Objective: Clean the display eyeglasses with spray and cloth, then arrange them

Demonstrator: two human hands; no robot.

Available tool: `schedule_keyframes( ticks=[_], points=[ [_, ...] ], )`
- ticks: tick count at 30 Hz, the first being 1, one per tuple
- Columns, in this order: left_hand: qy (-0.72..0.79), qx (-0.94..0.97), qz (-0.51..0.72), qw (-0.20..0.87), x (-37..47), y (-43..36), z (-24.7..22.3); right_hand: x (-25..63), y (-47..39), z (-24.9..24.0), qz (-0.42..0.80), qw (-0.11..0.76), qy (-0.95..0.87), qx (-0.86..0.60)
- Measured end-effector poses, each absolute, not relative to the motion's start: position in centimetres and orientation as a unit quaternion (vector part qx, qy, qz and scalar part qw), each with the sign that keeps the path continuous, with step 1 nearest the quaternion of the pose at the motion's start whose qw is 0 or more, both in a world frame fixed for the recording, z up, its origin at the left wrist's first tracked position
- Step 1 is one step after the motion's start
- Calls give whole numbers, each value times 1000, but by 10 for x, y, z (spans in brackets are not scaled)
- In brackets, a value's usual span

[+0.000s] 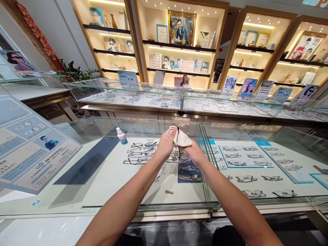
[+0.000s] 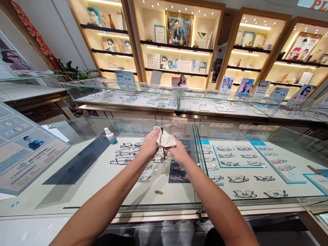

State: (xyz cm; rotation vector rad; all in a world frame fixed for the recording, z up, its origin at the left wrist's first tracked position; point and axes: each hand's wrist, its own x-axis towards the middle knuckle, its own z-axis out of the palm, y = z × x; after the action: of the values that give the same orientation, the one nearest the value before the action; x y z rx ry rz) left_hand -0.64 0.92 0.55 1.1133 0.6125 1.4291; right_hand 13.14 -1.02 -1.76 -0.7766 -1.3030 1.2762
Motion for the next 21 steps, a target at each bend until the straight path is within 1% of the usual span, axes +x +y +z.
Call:
schedule_keyframes(
  ticks=[5, 7, 9, 14, 18, 21],
  points=[
    [233, 483, 546, 643, -18, 12, 13, 138, -11, -12, 571, 551, -518, -319],
    [223, 496, 532, 649, -20, 10, 15, 139, -11, -11, 571, 555, -514, -319],
    [219, 503, 538, 641, -17, 9, 13, 138, -10, -12, 563, 563, -517, -313],
    [250, 461, 605, 599, -6, 10, 4, 129, -10, -20, 526, 559, -555, -320],
    [261, 423, 592, 635, -7, 15, 5, 134, -8, -20, 549, 566, -527, -318],
    [244, 383, 601, 658, -10, 17, 10, 145, -6, -12, 536, 577, -525, -323]
  ],
)
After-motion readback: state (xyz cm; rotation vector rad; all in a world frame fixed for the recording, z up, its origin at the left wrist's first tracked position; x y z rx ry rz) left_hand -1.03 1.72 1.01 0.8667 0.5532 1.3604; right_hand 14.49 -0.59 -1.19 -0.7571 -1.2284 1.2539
